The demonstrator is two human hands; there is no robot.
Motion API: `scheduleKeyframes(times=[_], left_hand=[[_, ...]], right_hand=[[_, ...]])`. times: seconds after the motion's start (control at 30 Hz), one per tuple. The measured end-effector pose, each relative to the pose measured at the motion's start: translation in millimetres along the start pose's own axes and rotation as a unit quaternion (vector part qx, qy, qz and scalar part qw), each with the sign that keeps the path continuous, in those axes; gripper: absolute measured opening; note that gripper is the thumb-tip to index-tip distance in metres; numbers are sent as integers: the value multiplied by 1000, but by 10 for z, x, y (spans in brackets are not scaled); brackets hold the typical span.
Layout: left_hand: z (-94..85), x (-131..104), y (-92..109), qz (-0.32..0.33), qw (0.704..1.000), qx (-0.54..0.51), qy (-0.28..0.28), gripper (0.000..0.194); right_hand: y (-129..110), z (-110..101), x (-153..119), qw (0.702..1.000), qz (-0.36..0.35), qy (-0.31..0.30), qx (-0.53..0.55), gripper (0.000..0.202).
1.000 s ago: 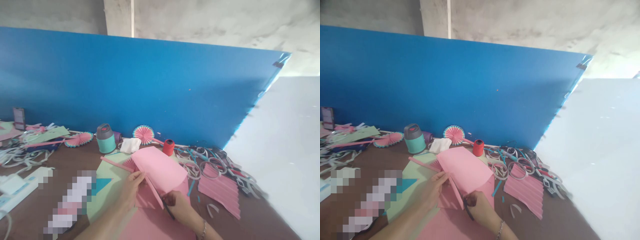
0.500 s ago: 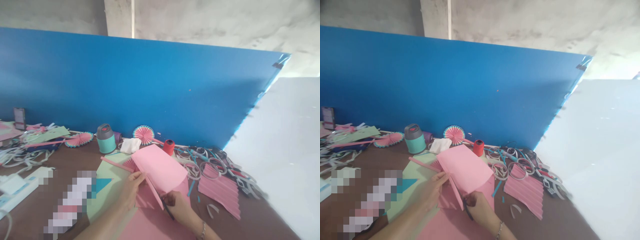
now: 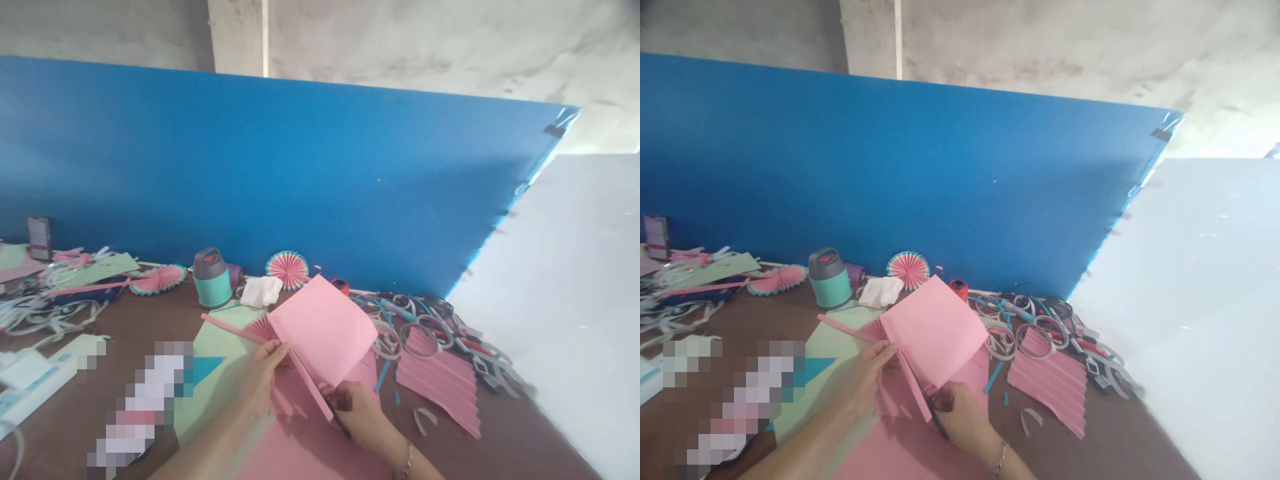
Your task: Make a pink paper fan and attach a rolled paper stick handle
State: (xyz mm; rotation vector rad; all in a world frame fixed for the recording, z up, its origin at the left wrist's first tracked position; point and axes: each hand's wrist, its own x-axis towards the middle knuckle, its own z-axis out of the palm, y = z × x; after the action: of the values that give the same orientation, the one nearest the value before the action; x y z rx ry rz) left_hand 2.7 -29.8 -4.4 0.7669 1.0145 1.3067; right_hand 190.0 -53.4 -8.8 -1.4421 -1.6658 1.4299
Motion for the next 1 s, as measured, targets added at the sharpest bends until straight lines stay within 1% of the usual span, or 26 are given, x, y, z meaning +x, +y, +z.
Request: scheduleKeyframes(times=[0.17,0.27,0.37,0.5,0.67,0.8,1.0], left_hand=[[-26,20,-10,-6,1000,-1,6,30],[-16,13,-13,-6,1000,8,11,29],[-5,2,-6,-3,1000,24,16,28],[-19,7,9,-12,1000,28,7,26],[-51,28,5,-15,999,25,-14,24],[-57,36,-2,-15,999,5,-42,24],[-57,38,13,-22,999,6,-41,25]], right_hand=[[62,-8,25,999,-24,-32,24,14],[83,-5,30,997,-44,-40,41,11],[53,-4,16,997,-55,-39,46,10],[-14,-25,-5,996,-35,-49,63,10],[-53,-70,-20,995,5,-60,84,17],[-30,-75,-7,992,5,-72,103,16],[0,-113,19,989,6,-79,125,20]])
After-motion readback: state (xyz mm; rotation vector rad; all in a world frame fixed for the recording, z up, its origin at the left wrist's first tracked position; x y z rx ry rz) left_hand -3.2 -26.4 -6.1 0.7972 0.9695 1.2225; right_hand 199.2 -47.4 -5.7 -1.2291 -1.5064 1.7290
